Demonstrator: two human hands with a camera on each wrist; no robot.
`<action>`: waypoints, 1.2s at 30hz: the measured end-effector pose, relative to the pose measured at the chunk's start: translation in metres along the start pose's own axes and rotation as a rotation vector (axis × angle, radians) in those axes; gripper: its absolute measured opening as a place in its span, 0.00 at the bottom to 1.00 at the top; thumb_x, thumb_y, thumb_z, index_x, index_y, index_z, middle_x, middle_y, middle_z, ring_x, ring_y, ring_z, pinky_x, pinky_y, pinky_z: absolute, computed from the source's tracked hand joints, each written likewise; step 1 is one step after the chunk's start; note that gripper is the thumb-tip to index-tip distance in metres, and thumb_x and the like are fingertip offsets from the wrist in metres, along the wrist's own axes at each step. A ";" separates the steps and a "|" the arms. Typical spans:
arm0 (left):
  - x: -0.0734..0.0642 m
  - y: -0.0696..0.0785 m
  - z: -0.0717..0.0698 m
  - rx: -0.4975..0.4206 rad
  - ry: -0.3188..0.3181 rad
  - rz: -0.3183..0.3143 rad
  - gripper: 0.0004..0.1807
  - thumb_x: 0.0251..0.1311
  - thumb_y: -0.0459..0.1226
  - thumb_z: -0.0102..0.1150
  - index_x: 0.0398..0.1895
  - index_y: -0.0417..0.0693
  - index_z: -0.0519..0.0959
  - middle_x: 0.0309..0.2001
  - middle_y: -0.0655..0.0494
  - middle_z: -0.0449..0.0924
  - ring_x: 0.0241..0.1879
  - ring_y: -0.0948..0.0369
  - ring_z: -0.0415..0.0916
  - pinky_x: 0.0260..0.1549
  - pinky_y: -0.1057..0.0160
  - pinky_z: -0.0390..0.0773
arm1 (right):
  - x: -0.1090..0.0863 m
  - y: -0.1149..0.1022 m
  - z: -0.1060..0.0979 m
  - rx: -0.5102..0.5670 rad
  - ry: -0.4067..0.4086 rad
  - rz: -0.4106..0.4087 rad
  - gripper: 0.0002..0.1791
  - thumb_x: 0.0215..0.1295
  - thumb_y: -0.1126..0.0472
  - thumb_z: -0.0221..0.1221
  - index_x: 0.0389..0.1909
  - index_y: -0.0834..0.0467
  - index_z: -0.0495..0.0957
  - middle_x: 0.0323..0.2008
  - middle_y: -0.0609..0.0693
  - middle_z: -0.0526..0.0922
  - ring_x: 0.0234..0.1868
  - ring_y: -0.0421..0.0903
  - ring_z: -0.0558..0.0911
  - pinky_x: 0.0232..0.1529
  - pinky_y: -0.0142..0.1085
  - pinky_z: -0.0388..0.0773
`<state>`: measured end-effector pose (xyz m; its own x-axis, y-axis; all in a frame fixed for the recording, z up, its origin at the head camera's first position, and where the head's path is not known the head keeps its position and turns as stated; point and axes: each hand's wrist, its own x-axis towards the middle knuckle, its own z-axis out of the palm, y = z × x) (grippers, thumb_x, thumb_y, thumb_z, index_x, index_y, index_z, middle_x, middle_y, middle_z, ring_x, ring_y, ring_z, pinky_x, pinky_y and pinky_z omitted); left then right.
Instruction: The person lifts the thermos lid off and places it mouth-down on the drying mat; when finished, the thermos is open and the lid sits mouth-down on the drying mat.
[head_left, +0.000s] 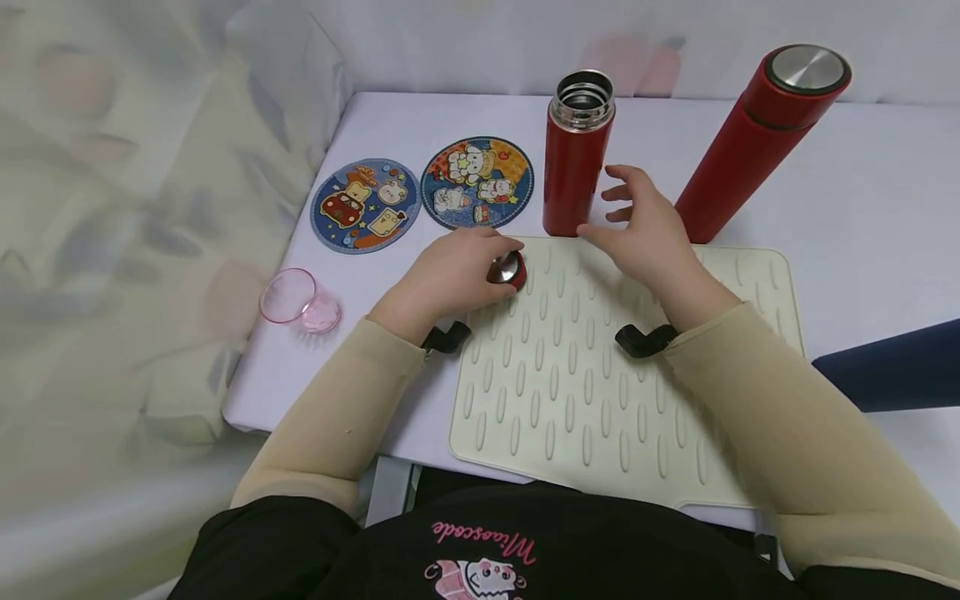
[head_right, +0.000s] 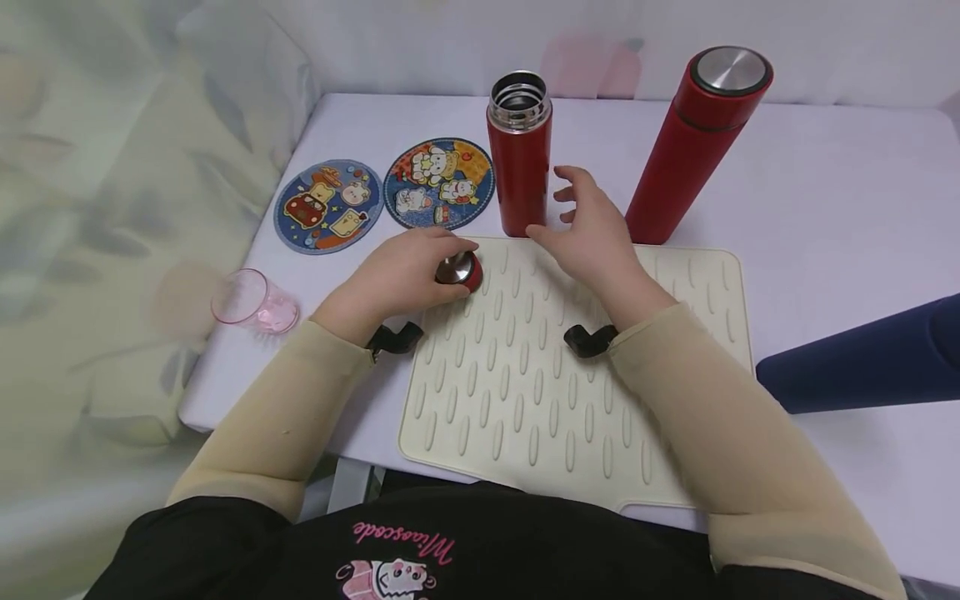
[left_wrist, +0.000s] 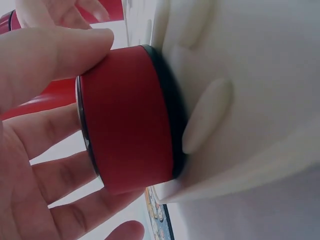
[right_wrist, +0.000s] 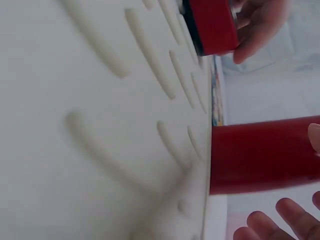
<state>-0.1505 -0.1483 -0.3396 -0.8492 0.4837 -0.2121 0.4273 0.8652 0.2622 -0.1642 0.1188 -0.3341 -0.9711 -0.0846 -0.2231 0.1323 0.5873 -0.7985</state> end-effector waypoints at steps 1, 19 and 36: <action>0.000 0.000 0.000 0.000 0.001 0.001 0.35 0.68 0.51 0.75 0.76 0.55 0.80 0.66 0.54 0.83 0.58 0.56 0.81 0.59 0.51 0.83 | -0.005 0.003 -0.003 -0.003 0.007 -0.006 0.49 0.75 0.45 0.68 0.90 0.42 0.53 0.80 0.52 0.73 0.76 0.55 0.76 0.71 0.57 0.78; -0.003 0.001 -0.002 0.034 -0.006 0.010 0.36 0.71 0.53 0.72 0.79 0.53 0.77 0.70 0.52 0.81 0.67 0.52 0.78 0.67 0.49 0.80 | -0.054 0.051 -0.071 0.318 0.476 0.121 0.12 0.74 0.50 0.70 0.51 0.44 0.80 0.43 0.37 0.80 0.44 0.37 0.78 0.39 0.25 0.77; -0.033 0.035 -0.017 0.054 0.175 0.242 0.25 0.76 0.46 0.67 0.73 0.53 0.83 0.58 0.55 0.88 0.51 0.58 0.81 0.57 0.56 0.83 | -0.033 0.056 -0.077 0.433 0.377 0.205 0.58 0.68 0.52 0.77 0.86 0.27 0.47 0.84 0.37 0.59 0.80 0.38 0.63 0.79 0.45 0.67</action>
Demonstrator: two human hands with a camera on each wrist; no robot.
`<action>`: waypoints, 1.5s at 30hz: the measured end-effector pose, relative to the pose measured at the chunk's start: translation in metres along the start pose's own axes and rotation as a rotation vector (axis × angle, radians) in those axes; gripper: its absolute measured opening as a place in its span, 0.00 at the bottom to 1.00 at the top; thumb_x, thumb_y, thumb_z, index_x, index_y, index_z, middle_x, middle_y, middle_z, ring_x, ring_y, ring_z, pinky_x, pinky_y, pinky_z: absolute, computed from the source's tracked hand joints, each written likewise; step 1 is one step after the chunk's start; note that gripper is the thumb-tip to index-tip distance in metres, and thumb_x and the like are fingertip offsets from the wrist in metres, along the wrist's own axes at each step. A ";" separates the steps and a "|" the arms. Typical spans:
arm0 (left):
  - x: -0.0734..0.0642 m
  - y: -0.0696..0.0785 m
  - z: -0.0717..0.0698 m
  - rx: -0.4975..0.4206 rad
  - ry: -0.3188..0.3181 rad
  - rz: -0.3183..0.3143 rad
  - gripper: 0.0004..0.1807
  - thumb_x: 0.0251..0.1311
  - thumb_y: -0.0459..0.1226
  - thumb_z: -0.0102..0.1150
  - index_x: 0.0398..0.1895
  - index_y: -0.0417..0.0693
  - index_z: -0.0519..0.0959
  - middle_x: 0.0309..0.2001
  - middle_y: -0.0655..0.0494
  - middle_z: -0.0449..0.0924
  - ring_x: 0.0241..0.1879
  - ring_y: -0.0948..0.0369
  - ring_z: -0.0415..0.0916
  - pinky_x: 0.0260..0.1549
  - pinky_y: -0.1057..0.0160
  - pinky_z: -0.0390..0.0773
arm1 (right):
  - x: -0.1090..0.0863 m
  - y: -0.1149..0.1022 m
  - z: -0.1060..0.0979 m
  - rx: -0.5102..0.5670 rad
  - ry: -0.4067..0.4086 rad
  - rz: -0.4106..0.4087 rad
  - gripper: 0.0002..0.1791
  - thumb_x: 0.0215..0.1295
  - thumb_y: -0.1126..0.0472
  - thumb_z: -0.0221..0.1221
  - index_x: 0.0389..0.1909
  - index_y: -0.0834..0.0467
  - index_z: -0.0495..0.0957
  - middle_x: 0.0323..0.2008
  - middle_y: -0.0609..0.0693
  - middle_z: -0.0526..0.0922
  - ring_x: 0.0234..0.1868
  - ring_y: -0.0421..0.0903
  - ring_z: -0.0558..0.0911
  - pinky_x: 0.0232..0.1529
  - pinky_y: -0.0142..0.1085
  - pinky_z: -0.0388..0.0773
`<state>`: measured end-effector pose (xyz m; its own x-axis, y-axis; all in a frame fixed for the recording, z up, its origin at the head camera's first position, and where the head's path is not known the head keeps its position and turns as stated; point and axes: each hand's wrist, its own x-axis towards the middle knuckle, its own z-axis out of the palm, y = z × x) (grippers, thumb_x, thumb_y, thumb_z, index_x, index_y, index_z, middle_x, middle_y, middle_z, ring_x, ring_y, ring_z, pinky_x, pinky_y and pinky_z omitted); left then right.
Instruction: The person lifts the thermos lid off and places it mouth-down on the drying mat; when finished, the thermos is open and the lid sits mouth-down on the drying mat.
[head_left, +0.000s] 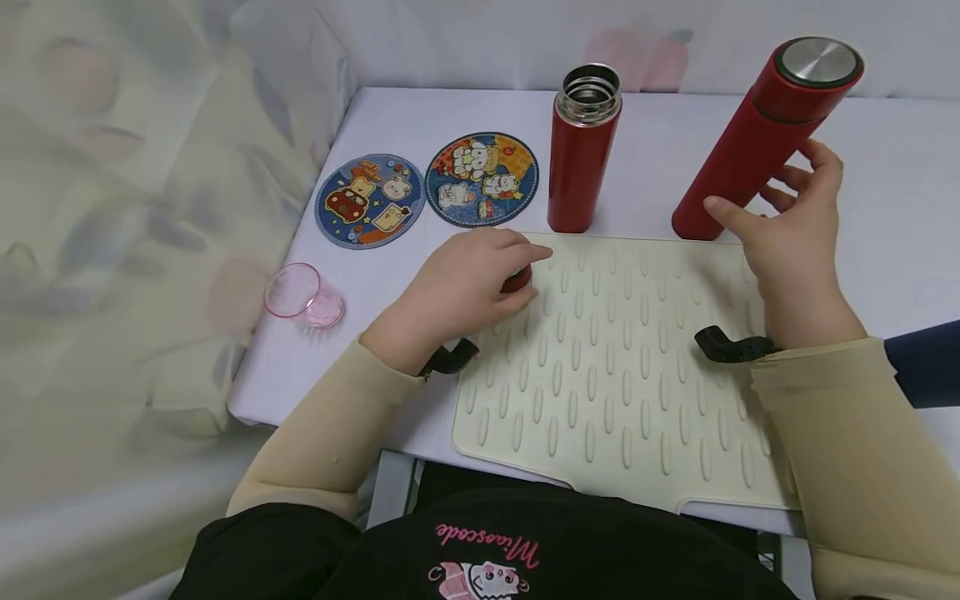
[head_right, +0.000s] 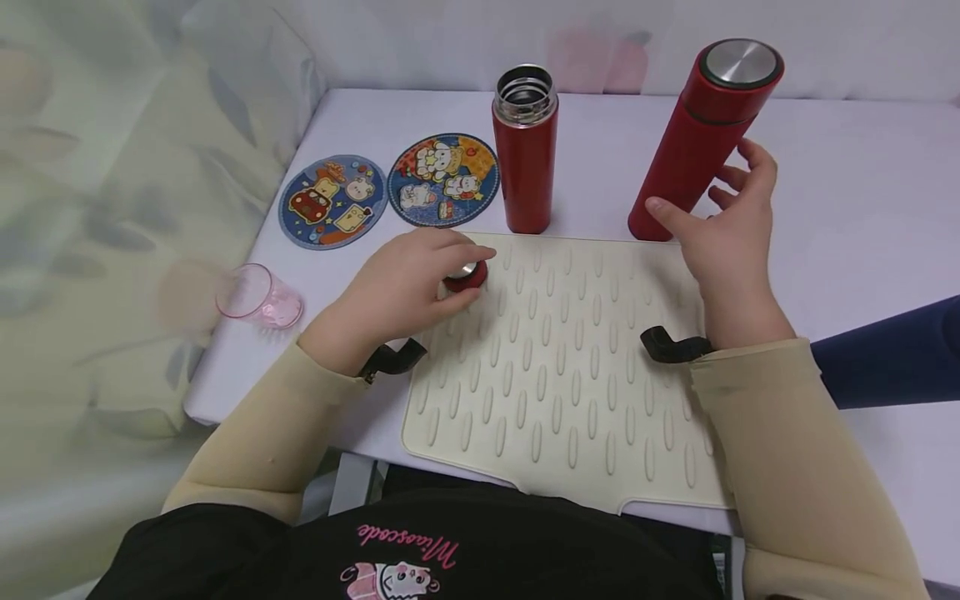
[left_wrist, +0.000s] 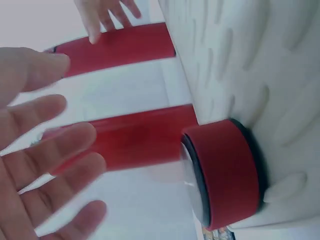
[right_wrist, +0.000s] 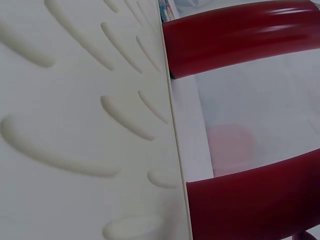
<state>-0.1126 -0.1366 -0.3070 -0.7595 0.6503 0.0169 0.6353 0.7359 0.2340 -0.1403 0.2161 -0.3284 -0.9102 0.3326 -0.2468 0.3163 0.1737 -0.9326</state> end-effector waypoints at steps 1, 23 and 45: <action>-0.001 0.001 -0.001 -0.009 0.013 0.029 0.25 0.76 0.47 0.67 0.73 0.52 0.83 0.58 0.55 0.89 0.49 0.58 0.81 0.56 0.56 0.83 | 0.001 0.000 0.001 0.020 -0.002 -0.005 0.58 0.67 0.54 0.77 0.85 0.27 0.48 0.83 0.37 0.60 0.80 0.38 0.63 0.79 0.44 0.66; 0.004 0.000 0.007 -0.079 0.132 0.255 0.25 0.76 0.47 0.67 0.72 0.49 0.83 0.62 0.51 0.87 0.60 0.55 0.83 0.65 0.56 0.81 | 0.013 -0.001 0.023 0.253 0.072 -0.136 0.45 0.65 0.65 0.77 0.76 0.38 0.65 0.75 0.39 0.72 0.72 0.38 0.72 0.74 0.38 0.70; -0.010 0.016 -0.040 -0.161 0.511 0.341 0.29 0.69 0.42 0.74 0.70 0.41 0.82 0.64 0.43 0.86 0.63 0.49 0.83 0.63 0.53 0.83 | -0.085 0.003 0.026 -0.087 -0.189 -0.544 0.47 0.58 0.68 0.79 0.78 0.47 0.74 0.67 0.42 0.83 0.62 0.41 0.81 0.55 0.30 0.77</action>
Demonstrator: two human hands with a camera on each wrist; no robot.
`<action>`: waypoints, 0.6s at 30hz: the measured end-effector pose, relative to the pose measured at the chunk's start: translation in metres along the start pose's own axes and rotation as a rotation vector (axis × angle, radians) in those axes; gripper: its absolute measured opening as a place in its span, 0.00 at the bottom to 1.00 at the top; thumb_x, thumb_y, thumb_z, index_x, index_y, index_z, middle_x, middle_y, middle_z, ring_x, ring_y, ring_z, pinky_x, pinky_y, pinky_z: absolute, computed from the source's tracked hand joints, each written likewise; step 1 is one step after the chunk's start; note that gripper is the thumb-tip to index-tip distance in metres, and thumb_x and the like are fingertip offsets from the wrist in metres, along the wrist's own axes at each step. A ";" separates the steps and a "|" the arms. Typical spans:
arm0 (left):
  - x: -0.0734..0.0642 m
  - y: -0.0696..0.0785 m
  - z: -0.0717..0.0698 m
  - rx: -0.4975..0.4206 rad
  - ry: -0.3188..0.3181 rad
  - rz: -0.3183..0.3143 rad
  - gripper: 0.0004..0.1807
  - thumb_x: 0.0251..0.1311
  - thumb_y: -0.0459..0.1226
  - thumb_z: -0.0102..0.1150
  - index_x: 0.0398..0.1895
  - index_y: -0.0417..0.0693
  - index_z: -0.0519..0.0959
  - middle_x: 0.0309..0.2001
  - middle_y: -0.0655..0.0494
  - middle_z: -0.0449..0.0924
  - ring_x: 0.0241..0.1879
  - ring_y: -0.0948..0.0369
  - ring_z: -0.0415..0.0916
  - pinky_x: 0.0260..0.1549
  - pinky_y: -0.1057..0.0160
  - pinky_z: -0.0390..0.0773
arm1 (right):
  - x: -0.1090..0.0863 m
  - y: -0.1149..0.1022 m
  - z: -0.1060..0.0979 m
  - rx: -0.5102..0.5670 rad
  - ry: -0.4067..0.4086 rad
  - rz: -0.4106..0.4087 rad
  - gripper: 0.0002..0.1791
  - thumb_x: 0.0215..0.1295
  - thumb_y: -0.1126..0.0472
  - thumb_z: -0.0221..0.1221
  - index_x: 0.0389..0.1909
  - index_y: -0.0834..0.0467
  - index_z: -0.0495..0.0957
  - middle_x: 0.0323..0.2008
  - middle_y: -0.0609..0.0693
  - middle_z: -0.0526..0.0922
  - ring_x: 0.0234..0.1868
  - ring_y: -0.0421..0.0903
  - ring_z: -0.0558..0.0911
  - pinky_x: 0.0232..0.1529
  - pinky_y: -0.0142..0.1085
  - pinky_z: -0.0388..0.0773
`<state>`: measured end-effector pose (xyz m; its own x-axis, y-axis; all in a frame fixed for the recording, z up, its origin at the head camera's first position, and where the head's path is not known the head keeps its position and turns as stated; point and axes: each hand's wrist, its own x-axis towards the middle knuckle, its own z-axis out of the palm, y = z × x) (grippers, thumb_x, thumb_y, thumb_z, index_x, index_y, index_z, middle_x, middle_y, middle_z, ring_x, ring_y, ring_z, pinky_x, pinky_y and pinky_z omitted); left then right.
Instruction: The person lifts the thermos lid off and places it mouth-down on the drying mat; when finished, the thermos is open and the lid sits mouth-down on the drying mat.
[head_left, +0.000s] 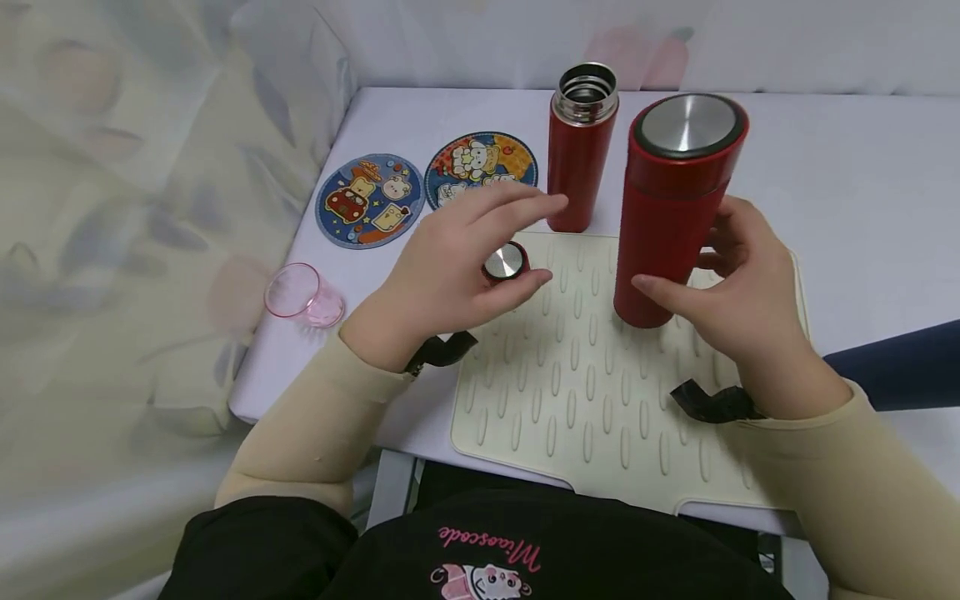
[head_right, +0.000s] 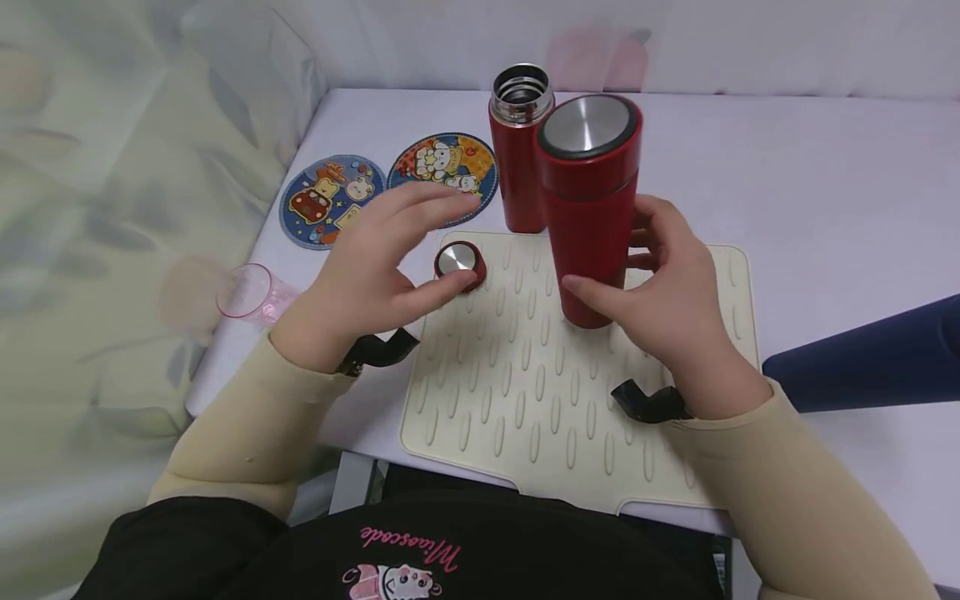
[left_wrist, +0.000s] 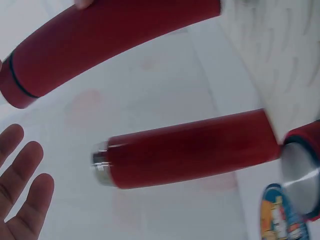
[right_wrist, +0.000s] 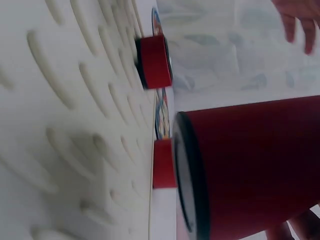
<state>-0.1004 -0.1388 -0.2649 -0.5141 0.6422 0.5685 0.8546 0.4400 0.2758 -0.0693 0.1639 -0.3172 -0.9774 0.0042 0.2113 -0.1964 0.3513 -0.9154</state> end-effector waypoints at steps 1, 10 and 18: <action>0.002 0.002 -0.005 0.006 0.018 0.008 0.29 0.69 0.42 0.74 0.70 0.40 0.81 0.64 0.43 0.85 0.65 0.49 0.82 0.65 0.53 0.82 | -0.003 0.000 0.001 -0.006 -0.027 -0.008 0.47 0.57 0.69 0.79 0.78 0.48 0.74 0.66 0.42 0.83 0.62 0.40 0.81 0.55 0.30 0.77; 0.021 0.017 -0.038 0.038 0.059 0.120 0.31 0.70 0.43 0.73 0.70 0.37 0.79 0.64 0.38 0.84 0.66 0.48 0.81 0.68 0.53 0.81 | -0.020 -0.005 0.009 -0.105 -0.257 -0.029 0.48 0.55 0.64 0.83 0.78 0.52 0.73 0.66 0.53 0.84 0.62 0.43 0.80 0.55 0.24 0.74; 0.028 0.030 -0.043 -0.222 -0.266 -0.055 0.41 0.69 0.47 0.74 0.82 0.43 0.71 0.82 0.49 0.71 0.80 0.59 0.67 0.76 0.53 0.69 | -0.025 -0.011 0.014 -0.177 -0.376 -0.084 0.49 0.56 0.58 0.84 0.78 0.53 0.74 0.66 0.54 0.85 0.61 0.55 0.85 0.56 0.43 0.84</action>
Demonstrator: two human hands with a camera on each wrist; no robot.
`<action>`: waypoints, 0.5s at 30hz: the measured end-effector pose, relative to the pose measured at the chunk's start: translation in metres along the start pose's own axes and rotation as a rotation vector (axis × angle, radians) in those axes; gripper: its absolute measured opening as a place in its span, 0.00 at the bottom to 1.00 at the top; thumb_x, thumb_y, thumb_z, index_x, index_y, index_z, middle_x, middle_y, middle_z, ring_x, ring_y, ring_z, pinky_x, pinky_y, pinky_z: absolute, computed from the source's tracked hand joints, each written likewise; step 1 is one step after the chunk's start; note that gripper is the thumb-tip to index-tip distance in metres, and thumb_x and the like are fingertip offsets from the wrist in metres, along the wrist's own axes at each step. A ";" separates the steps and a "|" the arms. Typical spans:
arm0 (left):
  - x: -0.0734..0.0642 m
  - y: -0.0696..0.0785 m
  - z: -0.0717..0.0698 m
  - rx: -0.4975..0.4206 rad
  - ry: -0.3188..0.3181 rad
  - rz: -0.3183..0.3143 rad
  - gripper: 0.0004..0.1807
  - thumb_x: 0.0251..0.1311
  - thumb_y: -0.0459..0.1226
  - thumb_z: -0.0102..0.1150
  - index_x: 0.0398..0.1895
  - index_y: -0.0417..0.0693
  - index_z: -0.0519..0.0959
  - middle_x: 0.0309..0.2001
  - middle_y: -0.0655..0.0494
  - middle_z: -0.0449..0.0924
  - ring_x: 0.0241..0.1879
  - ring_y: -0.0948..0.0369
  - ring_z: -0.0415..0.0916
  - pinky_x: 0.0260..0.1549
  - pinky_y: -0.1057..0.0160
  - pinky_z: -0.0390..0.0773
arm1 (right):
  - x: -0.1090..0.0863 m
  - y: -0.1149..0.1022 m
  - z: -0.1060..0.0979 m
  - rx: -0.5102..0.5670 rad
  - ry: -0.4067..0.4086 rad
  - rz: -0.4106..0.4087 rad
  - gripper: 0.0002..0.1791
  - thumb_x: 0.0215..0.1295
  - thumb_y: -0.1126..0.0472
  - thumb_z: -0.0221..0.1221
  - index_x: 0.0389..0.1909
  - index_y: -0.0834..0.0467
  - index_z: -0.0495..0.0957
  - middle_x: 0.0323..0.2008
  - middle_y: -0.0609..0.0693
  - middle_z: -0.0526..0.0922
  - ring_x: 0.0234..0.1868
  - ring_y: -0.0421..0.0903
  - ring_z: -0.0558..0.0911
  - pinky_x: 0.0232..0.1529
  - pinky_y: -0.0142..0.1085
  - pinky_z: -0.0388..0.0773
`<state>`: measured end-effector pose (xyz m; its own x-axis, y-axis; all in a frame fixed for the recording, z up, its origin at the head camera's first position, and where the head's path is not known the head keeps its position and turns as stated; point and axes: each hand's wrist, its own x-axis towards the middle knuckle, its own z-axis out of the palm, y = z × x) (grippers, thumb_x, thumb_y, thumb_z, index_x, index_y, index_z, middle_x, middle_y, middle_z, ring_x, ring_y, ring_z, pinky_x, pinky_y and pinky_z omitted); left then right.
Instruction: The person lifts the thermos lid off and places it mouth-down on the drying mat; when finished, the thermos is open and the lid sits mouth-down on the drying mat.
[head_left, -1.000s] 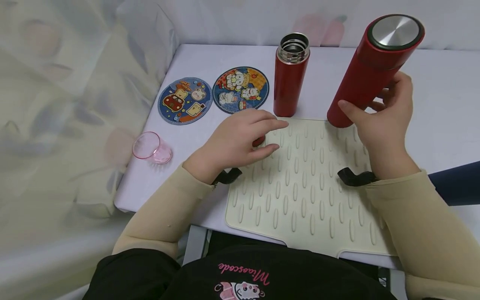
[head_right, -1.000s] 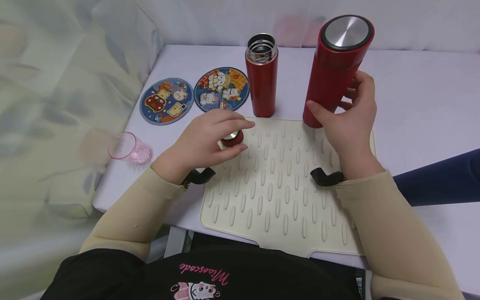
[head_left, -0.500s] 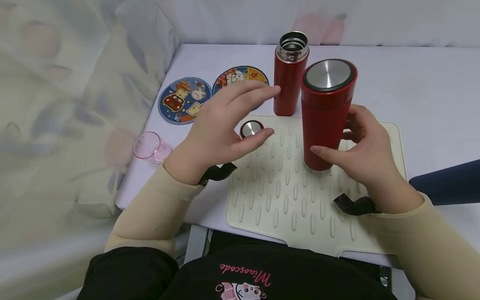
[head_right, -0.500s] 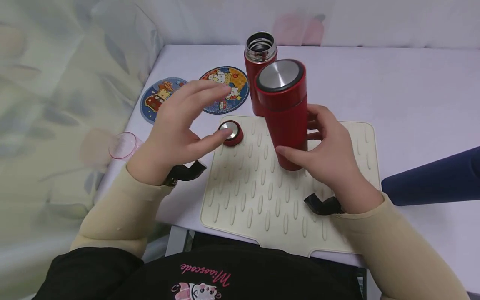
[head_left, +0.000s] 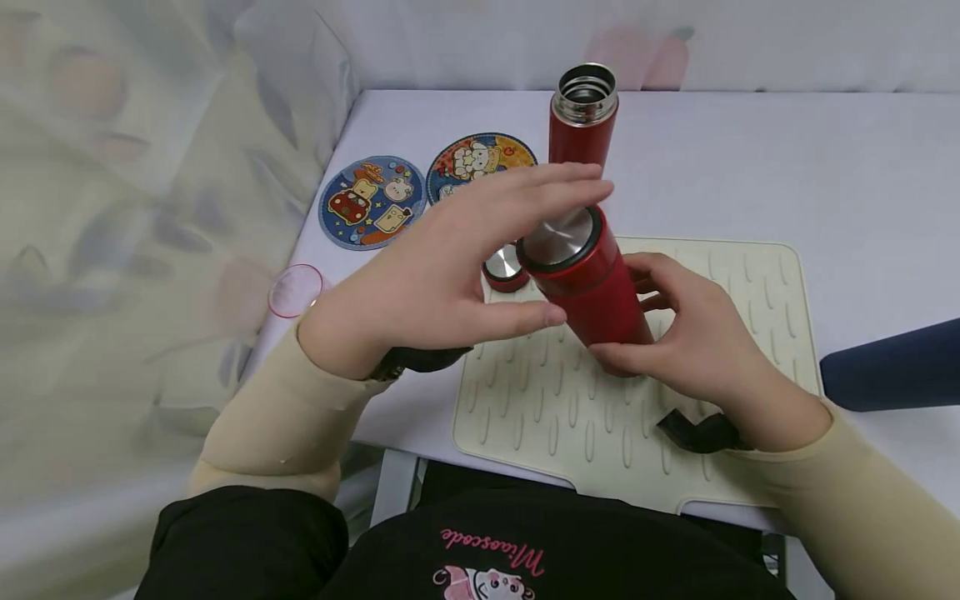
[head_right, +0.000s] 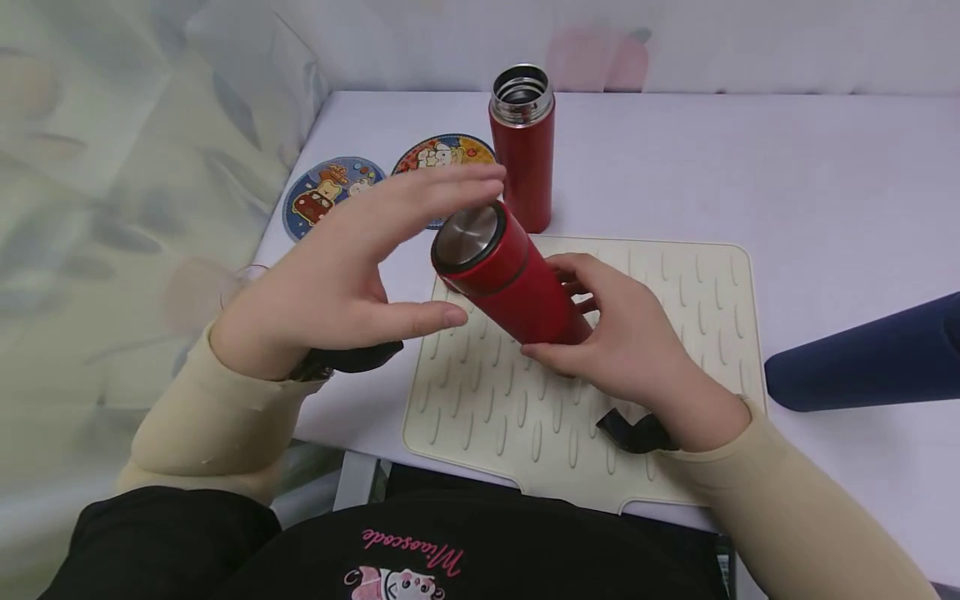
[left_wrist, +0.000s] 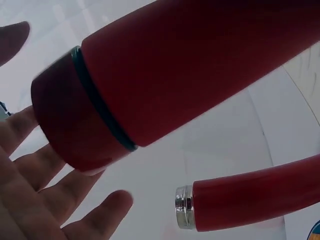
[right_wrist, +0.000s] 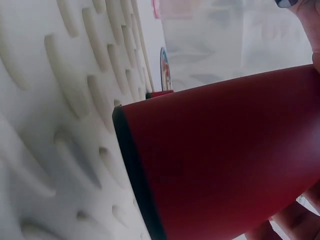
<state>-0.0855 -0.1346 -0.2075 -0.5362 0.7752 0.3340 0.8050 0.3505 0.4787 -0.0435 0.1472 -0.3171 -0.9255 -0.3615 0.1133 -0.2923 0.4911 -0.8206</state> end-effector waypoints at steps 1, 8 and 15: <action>0.000 0.001 0.000 -0.016 -0.024 -0.010 0.40 0.70 0.45 0.72 0.82 0.44 0.72 0.83 0.50 0.70 0.80 0.60 0.66 0.76 0.54 0.69 | 0.000 -0.001 0.001 -0.002 -0.008 -0.005 0.48 0.56 0.58 0.84 0.78 0.53 0.74 0.66 0.54 0.85 0.60 0.55 0.85 0.56 0.48 0.85; -0.003 0.002 -0.001 -0.031 -0.086 -0.012 0.35 0.62 0.29 0.60 0.76 0.50 0.79 0.81 0.52 0.73 0.72 0.61 0.72 0.54 0.57 0.78 | 0.000 -0.003 0.004 -0.021 -0.021 -0.037 0.48 0.54 0.57 0.85 0.76 0.56 0.75 0.65 0.56 0.86 0.59 0.57 0.86 0.55 0.63 0.86; -0.003 0.001 -0.001 -0.029 -0.097 -0.018 0.34 0.59 0.27 0.59 0.71 0.51 0.84 0.77 0.51 0.77 0.69 0.60 0.74 0.52 0.58 0.80 | 0.001 -0.003 0.005 -0.036 -0.014 -0.069 0.46 0.53 0.61 0.86 0.73 0.58 0.77 0.63 0.56 0.87 0.58 0.55 0.87 0.55 0.60 0.88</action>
<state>-0.0839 -0.1370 -0.2071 -0.5220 0.8167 0.2460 0.7871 0.3501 0.5079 -0.0424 0.1407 -0.3171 -0.8995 -0.4063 0.1609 -0.3639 0.4926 -0.7905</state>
